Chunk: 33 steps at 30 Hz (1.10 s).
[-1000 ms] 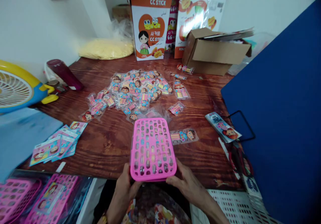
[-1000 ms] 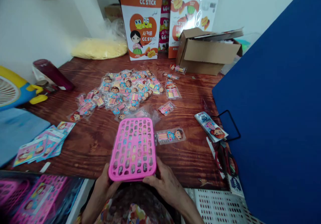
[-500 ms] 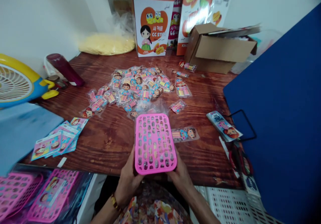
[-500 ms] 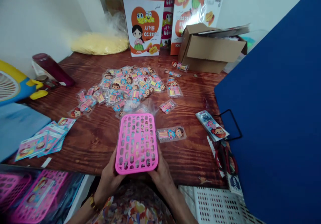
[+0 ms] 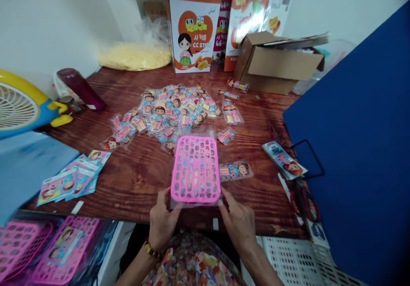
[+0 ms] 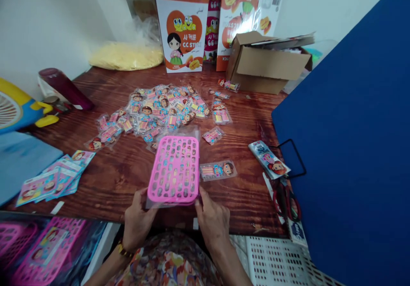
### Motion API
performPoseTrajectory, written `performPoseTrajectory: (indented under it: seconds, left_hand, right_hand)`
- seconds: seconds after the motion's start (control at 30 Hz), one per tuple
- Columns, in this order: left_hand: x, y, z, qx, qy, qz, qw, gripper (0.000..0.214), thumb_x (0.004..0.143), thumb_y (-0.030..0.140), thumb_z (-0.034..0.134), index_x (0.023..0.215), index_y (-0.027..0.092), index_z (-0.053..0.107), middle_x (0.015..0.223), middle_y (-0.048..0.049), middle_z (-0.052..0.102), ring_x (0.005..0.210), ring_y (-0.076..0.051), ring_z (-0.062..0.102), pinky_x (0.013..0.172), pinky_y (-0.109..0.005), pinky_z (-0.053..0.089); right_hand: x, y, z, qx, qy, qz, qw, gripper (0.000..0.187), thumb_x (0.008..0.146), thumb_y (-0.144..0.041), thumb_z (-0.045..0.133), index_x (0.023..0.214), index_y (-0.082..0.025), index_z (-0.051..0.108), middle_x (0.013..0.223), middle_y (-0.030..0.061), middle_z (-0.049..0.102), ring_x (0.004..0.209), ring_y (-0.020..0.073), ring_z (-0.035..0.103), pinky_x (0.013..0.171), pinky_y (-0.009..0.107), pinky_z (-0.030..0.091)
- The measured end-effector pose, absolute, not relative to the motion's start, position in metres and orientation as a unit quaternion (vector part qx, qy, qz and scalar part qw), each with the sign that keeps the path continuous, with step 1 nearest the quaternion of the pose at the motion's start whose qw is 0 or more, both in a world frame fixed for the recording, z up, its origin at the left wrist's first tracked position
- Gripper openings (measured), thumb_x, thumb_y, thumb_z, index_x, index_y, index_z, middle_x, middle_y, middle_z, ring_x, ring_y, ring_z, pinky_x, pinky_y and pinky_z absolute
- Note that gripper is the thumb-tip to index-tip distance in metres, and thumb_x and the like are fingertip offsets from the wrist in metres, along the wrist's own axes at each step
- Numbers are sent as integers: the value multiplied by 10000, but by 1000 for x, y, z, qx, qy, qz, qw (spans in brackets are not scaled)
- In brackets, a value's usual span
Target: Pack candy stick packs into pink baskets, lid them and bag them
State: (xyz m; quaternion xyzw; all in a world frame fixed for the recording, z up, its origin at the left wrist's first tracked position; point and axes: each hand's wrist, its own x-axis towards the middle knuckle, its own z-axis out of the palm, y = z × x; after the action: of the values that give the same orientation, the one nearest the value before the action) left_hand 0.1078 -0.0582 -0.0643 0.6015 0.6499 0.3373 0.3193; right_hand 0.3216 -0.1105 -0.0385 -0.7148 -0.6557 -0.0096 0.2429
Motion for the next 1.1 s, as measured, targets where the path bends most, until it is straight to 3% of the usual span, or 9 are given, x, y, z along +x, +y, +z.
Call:
performPoseTrajectory:
  seconds: [0.17, 0.27, 0.37, 0.5, 0.57, 0.63, 0.77, 0.97, 1.1]
  left_hand:
    - [114, -59, -71, 594, 657, 332, 323, 514, 728, 565, 688, 1084, 217, 564, 956, -61, 746, 828, -248, 719, 723, -332, 552]
    - [119, -59, -73, 599, 663, 323, 312, 480, 719, 561, 698, 1027, 218, 564, 864, -42, 739, 762, -243, 715, 676, -324, 546]
    - [120, -59, -82, 624, 658, 313, 282, 437, 743, 543, 674, 1004, 211, 563, 824, -45, 728, 728, -263, 714, 654, -358, 552]
    - [121, -60, -93, 666, 608, 392, 185, 638, 769, 514, 699, 1264, 174, 483, 1121, -134, 661, 990, -296, 683, 800, -434, 580]
    - [123, -59, -90, 702, 542, 448, 114, 750, 788, 427, 723, 1411, 192, 380, 1335, -175, 521, 1212, -309, 570, 946, -464, 539]
    - [126, -56, -83, 752, 477, 450, 71, 716, 831, 280, 686, 1465, 259, 353, 1437, -159, 420, 1321, -311, 467, 1028, -478, 489]
    - [130, -51, -75, 788, 442, 424, 66, 650, 851, 91, 555, 1445, 319, 424, 1422, -123, 447, 1312, -302, 451, 1039, -491, 473]
    - [137, -53, -90, 740, 477, 467, 80, 599, 852, 104, 588, 1394, 342, 495, 1401, -102, 466, 1245, -276, 509, 979, -449, 525]
    - [123, -64, -100, 765, 465, 437, 91, 638, 869, 88, 560, 1434, 359, 446, 1503, -95, 367, 1328, -271, 467, 1035, -419, 504]
  right_hand:
    - [319, -122, -38, -684, -625, -45, 373, 200, 957, -236, 505, 981, -176, 694, 747, 24, 750, 578, 137, 685, 603, 238, 485]
    - [319, -125, -41, -663, -634, -63, 394, 147, 926, -196, 541, 914, -175, 685, 701, 15, 727, 577, 137, 672, 602, 243, 484]
    - [326, -126, -49, -689, -613, -73, 381, 177, 939, -276, 517, 878, -193, 662, 694, 14, 721, 575, 154, 677, 587, 253, 496]
    - [334, -119, -58, -765, -560, -55, 315, 348, 934, -484, 495, 1056, -187, 629, 862, 56, 750, 662, 209, 719, 534, 283, 508]
    - [335, -113, -62, -759, -581, -42, 291, 355, 962, -471, 436, 1048, -191, 636, 913, 69, 748, 707, 220, 728, 539, 289, 514]
    - [336, -109, -67, -742, -605, -44, 285, 361, 995, -398, 365, 977, -184, 656, 882, 82, 750, 699, 224, 727, 551, 292, 519]
    - [334, -112, -78, -697, -640, -32, 322, 373, 1009, -304, 352, 886, -183, 683, 781, 87, 735, 635, 194, 704, 574, 260, 527]
    - [324, -130, -100, -668, -665, -17, 334, 369, 999, -274, 380, 909, -218, 733, 795, 86, 746, 681, 203, 717, 639, 261, 569]
    - [338, -140, -108, -702, -645, 113, 282, 319, 965, -354, 446, 990, -225, 736, 780, 80, 761, 653, 228, 728, 609, 268, 575]
